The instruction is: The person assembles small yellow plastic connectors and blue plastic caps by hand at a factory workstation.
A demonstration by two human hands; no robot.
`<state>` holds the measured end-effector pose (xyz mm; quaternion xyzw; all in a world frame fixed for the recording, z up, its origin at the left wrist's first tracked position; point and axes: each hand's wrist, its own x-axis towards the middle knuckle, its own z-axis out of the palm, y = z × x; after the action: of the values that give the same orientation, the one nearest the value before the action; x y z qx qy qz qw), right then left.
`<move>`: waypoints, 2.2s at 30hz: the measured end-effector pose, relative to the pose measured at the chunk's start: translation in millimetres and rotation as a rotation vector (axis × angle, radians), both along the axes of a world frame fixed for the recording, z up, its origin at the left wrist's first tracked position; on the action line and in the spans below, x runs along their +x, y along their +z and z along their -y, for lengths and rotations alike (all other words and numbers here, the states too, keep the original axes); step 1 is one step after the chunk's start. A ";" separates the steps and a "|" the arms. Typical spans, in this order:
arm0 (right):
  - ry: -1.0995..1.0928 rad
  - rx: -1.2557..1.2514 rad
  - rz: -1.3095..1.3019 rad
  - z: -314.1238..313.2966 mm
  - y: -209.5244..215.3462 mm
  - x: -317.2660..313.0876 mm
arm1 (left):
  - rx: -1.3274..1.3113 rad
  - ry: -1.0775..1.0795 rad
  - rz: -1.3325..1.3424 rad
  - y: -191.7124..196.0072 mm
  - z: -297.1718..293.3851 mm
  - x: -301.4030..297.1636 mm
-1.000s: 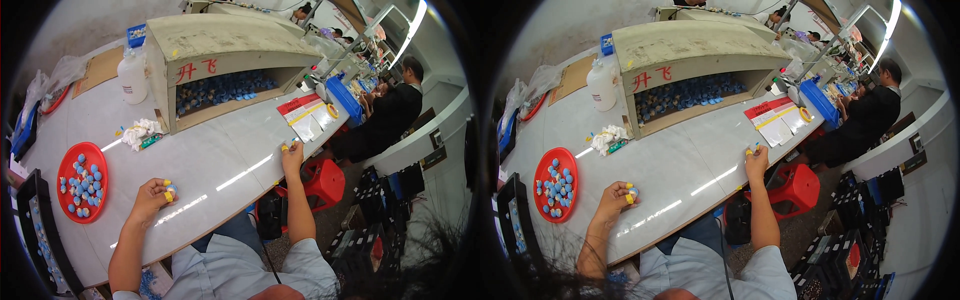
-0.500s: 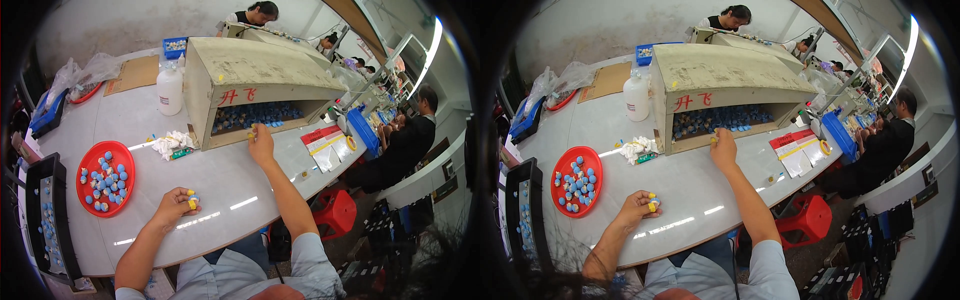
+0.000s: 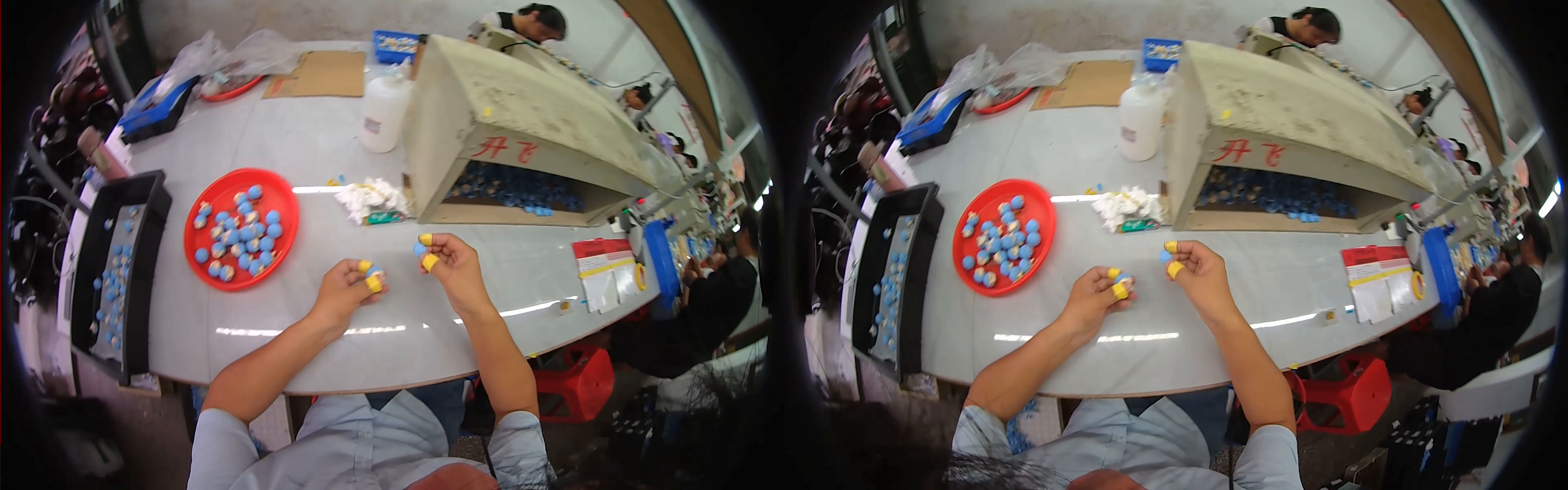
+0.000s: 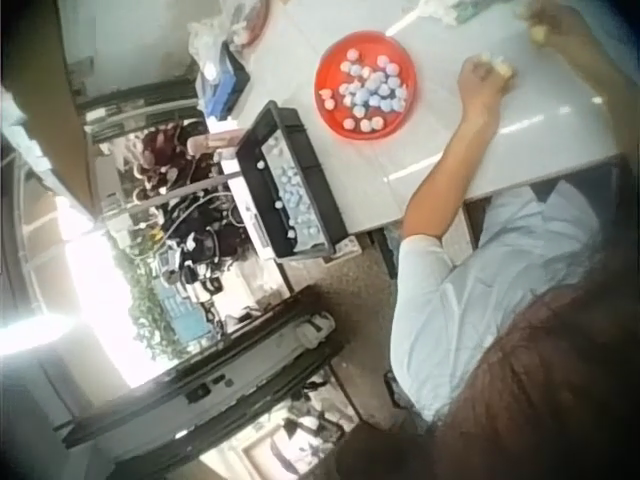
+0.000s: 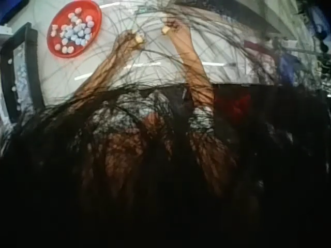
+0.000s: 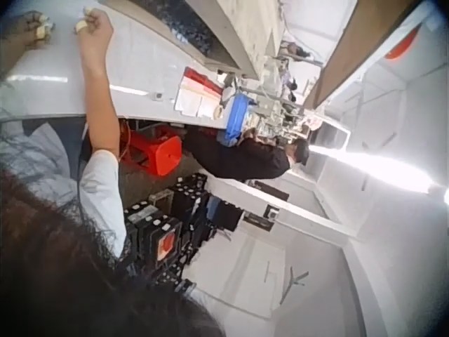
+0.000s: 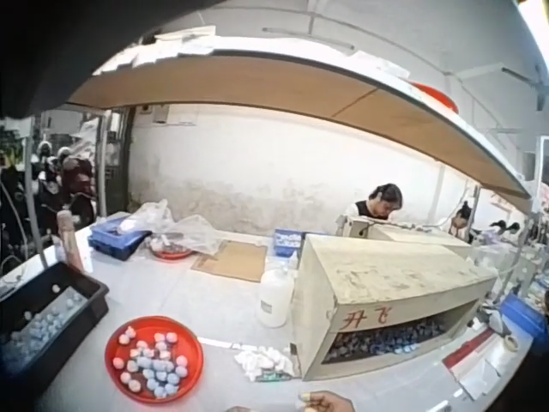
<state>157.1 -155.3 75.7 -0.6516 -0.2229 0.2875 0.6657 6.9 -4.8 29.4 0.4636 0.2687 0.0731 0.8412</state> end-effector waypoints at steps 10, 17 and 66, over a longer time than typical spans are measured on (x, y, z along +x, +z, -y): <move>0.084 0.047 -0.138 -11.9 -30.8 -56.4 | -0.077 -0.026 0.085 -1.3 -2.1 -9.0; 0.105 0.041 0.422 -7.1 -41.7 -51.8 | -0.091 -0.066 0.063 1.2 -1.6 -8.4; 0.122 0.072 0.517 -4.8 -34.5 -47.6 | -0.246 -0.155 0.168 -2.8 -2.6 -13.9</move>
<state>109.4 -150.5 41.1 -0.6647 -0.4346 0.1430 0.5906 -7.0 -2.1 26.5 0.3685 0.1678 0.0131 0.9142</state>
